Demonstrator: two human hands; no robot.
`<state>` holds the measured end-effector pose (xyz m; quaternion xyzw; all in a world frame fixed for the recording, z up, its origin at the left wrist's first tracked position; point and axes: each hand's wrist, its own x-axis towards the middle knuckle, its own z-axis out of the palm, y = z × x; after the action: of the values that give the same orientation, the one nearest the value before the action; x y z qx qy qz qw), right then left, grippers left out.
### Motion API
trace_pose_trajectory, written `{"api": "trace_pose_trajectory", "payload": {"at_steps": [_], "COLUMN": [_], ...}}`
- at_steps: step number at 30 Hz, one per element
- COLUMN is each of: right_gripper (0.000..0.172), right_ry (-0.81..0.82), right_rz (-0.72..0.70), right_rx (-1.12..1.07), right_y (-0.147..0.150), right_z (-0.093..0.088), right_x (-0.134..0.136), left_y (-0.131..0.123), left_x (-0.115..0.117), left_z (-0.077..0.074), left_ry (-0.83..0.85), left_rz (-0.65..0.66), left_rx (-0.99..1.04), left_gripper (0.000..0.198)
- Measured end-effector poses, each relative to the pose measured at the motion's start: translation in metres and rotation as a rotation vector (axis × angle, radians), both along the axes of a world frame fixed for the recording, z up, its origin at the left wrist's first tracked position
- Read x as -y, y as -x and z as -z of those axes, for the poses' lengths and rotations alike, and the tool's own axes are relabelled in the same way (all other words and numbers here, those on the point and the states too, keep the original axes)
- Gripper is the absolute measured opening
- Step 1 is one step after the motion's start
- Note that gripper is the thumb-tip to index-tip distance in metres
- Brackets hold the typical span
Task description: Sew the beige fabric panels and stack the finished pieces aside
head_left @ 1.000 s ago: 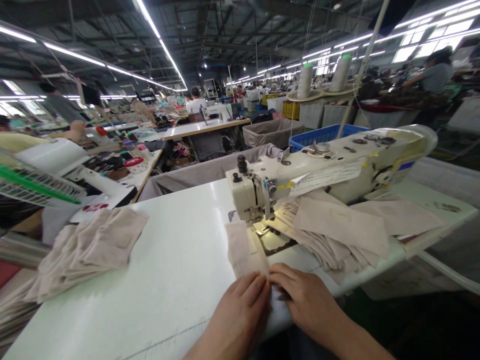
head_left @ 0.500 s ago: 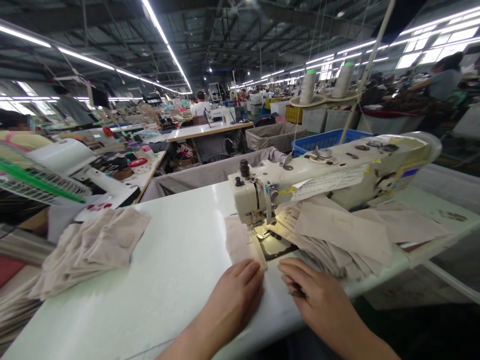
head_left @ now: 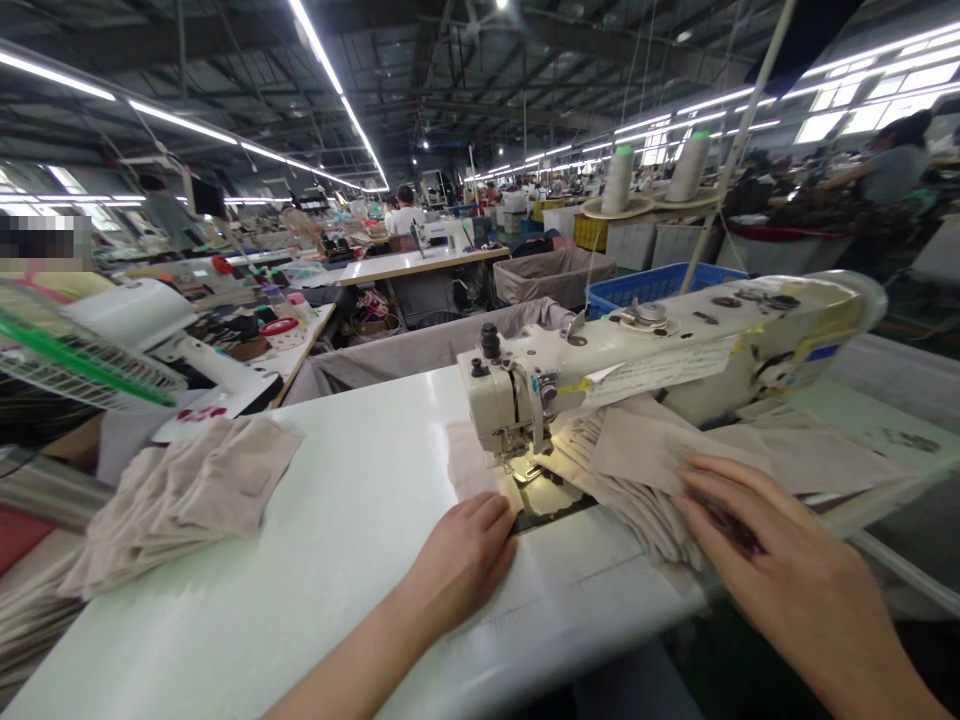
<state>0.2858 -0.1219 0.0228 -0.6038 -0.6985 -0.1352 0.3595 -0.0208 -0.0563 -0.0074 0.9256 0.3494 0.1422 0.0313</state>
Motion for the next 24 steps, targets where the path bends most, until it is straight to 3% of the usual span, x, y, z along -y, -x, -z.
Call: {"api": "trace_pose_trajectory", "payload": {"at_steps": [10,24], "right_gripper": [0.026,0.024], "right_ry": [0.048,-0.020], "right_rz": [0.012,-0.025], "right_rx": [0.056,0.006], "right_y": [-0.007,-0.010], "right_z": [0.010,0.003], "right_x": [-0.006,-0.007], "left_y": [0.002,0.007], "left_x": [-0.024,-0.047], "left_z": [0.000,-0.006], "left_ry": [-0.009,0.001], "left_rz": [-0.009,0.025], "left_rx": [-0.003,0.051], "left_gripper": [0.021,0.024]}}
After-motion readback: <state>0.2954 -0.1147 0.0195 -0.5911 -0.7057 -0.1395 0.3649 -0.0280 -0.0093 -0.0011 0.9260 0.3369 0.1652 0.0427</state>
